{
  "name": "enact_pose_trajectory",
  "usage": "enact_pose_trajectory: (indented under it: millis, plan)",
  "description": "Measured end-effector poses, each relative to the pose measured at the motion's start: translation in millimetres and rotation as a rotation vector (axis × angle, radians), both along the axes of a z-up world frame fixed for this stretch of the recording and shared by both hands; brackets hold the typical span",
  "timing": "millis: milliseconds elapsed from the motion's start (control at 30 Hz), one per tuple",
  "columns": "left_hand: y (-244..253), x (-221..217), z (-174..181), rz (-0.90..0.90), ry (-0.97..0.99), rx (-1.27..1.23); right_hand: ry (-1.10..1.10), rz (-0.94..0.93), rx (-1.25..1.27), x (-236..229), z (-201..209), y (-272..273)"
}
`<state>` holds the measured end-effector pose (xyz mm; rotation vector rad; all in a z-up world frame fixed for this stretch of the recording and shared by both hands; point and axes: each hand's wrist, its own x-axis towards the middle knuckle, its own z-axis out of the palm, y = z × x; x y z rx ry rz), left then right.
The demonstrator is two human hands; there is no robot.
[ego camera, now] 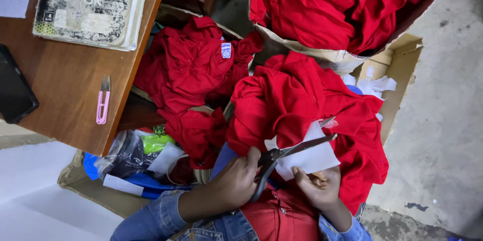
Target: The person sits on the floor and uses scissors to cut white tags off red garments. The person handles the garments one at a time, cuts the tags, and drops the cut pieces into a nearby box.
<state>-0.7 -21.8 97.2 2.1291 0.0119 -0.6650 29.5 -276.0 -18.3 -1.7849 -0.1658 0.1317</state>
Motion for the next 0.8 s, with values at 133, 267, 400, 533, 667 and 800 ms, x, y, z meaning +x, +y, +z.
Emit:
enact_pose_trajectory:
  millis: [133, 267, 400, 533, 667, 800]
  plan:
    - [2, 1, -7, -0.018, -0.085, -0.074, -0.091, -0.021, -0.021, 4, 33, 15]
    - [10, -4, -27, -0.045, -0.131, 0.110, -0.280, 0.076, -0.019, 21, 36, 10]
    - [28, -1, -27, -0.103, -0.162, 0.179, 0.136, 0.124, 0.321, 29, -1, -23]
    - [50, 3, -24, -0.244, -0.220, 0.342, 0.523, 0.186, 0.855, 51, 8, -31]
    - [62, 6, -18, -0.378, -0.209, 0.512, 0.544, 0.209, 0.883, 63, 12, -22]
    - [69, 4, -14, -0.371, -0.175, 0.398, 0.663, 0.175, 0.616, 73, 52, -11]
